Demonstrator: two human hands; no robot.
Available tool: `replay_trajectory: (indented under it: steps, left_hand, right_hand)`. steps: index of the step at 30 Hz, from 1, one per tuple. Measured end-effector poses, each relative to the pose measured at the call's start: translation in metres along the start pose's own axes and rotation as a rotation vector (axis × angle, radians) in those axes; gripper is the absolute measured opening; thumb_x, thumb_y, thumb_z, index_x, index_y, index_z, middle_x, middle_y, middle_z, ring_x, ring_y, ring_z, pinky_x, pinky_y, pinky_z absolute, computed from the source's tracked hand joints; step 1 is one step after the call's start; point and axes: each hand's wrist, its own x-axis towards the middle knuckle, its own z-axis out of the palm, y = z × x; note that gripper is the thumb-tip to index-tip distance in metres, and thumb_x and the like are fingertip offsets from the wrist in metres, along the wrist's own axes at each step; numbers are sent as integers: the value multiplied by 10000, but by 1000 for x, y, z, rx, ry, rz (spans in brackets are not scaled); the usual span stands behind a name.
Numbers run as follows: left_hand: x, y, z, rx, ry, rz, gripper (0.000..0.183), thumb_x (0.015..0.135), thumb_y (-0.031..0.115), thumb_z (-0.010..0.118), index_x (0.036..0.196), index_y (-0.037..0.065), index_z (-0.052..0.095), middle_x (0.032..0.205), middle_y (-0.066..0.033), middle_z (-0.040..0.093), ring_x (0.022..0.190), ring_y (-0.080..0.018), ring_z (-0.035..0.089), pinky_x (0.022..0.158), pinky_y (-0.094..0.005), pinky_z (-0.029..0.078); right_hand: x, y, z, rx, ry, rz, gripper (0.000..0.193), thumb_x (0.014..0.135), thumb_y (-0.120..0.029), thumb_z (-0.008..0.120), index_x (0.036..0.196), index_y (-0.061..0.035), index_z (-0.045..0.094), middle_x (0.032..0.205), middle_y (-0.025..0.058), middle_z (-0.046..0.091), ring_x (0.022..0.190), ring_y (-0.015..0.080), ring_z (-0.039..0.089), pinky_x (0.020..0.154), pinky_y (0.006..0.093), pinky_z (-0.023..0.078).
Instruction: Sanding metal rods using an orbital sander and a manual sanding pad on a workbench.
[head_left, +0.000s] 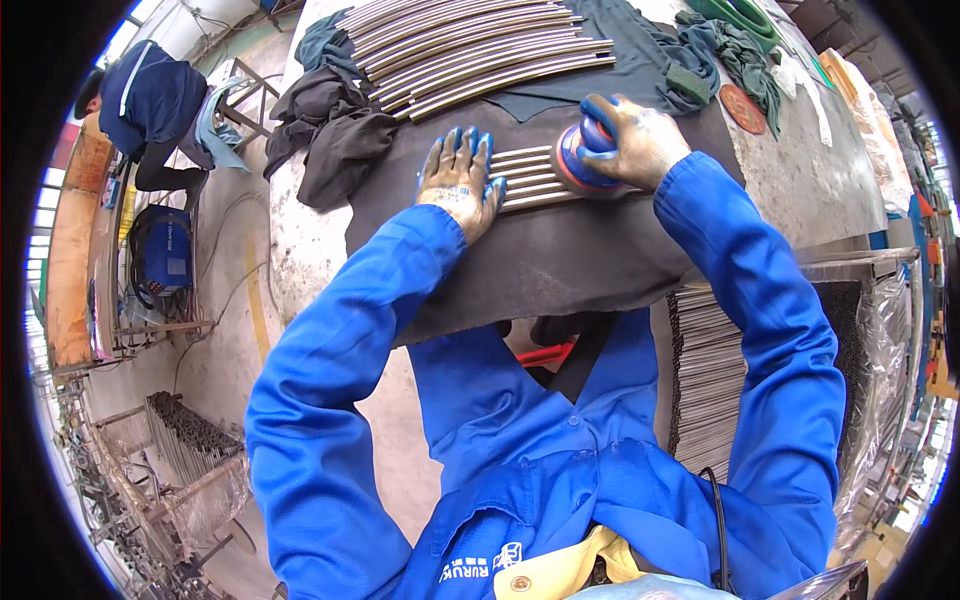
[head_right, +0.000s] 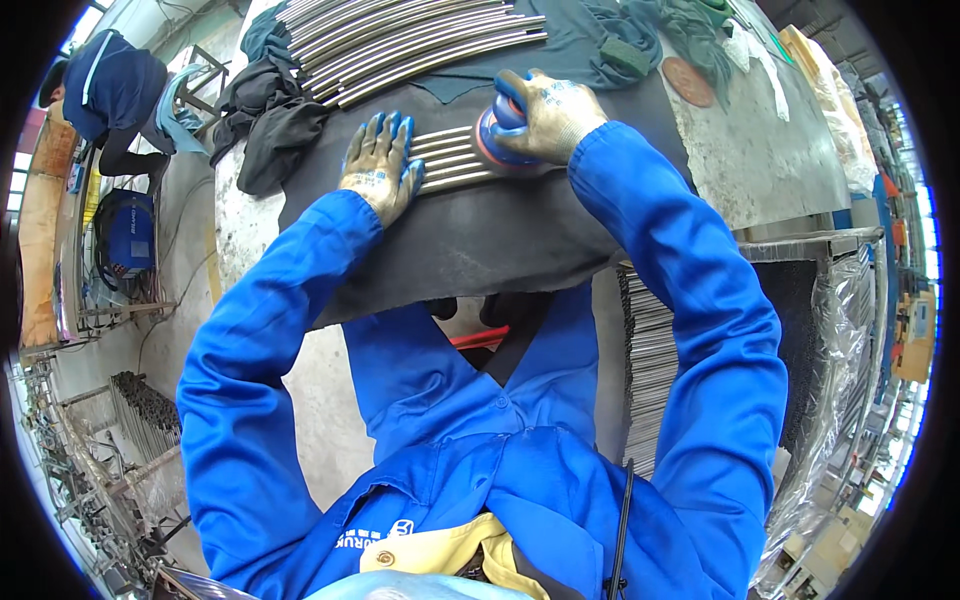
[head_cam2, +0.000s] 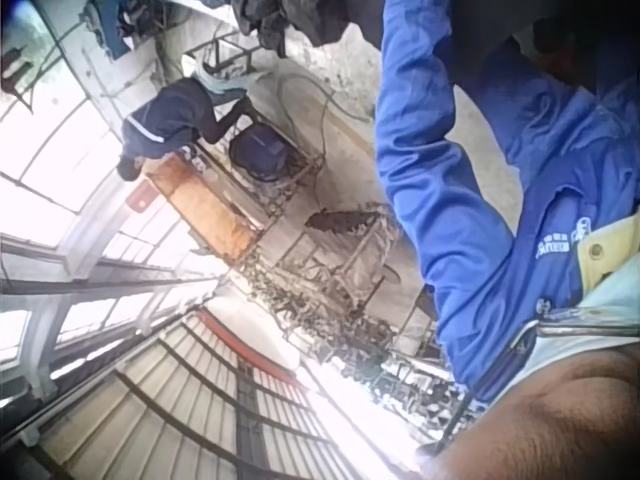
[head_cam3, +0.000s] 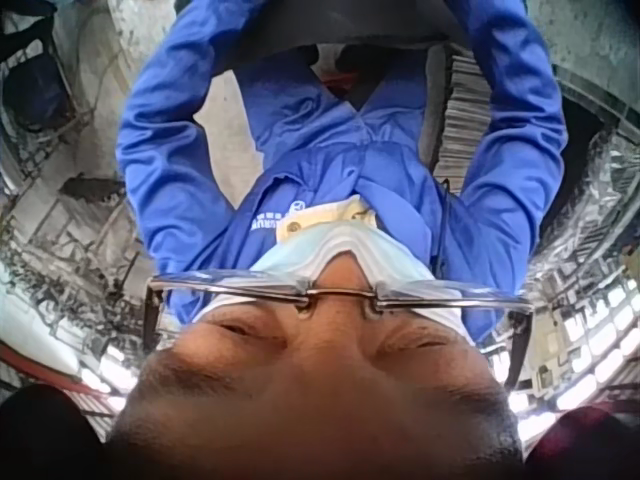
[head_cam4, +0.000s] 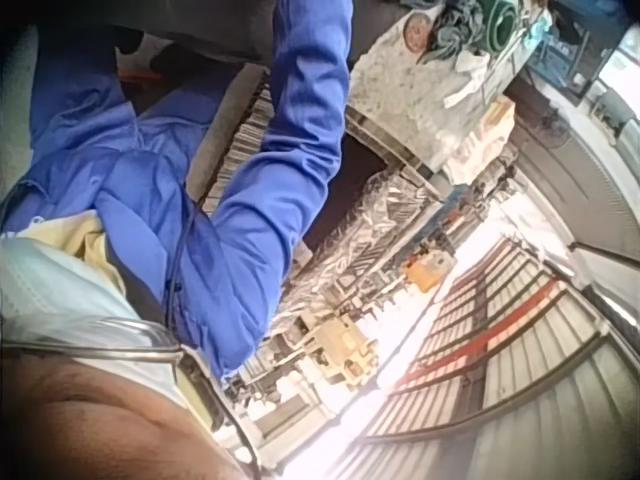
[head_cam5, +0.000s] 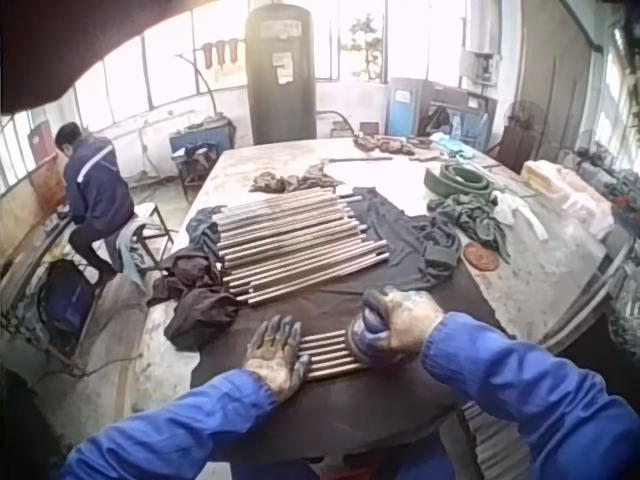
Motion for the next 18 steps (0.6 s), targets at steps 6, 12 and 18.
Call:
replay_trajectory:
  steps: [6, 12, 18]
  left_hand:
    - [-13, 8, -3, -16, 12, 12, 664, 1009, 411, 328, 1538, 22, 229, 1594, -223, 237, 1494, -383, 170, 1225, -464, 75]
    - [-30, 19, -9, -55, -3, 30, 672, 1010, 409, 334, 1539, 10, 217, 1598, -224, 224, 1495, -384, 164, 1226, -468, 72]
    - [-29, 19, -11, -57, -12, 48, 674, 1008, 403, 341, 1539, 7, 213, 1600, -221, 218, 1497, -380, 157, 1230, -466, 66]
  right_hand:
    - [-13, -8, 0, 31, 12, -52, 608, 751, -353, 738, 1282, -158, 517, 1154, 153, 618, 959, 351, 665, 833, 424, 546]
    - [-29, -16, -1, 51, 9, -90, 616, 749, -354, 741, 1288, -163, 513, 1151, 150, 616, 959, 349, 668, 837, 424, 550]
    - [-16, -12, -12, 53, -58, 18, 621, 754, -358, 738, 1299, -167, 509, 1139, 158, 613, 954, 357, 668, 836, 431, 553]
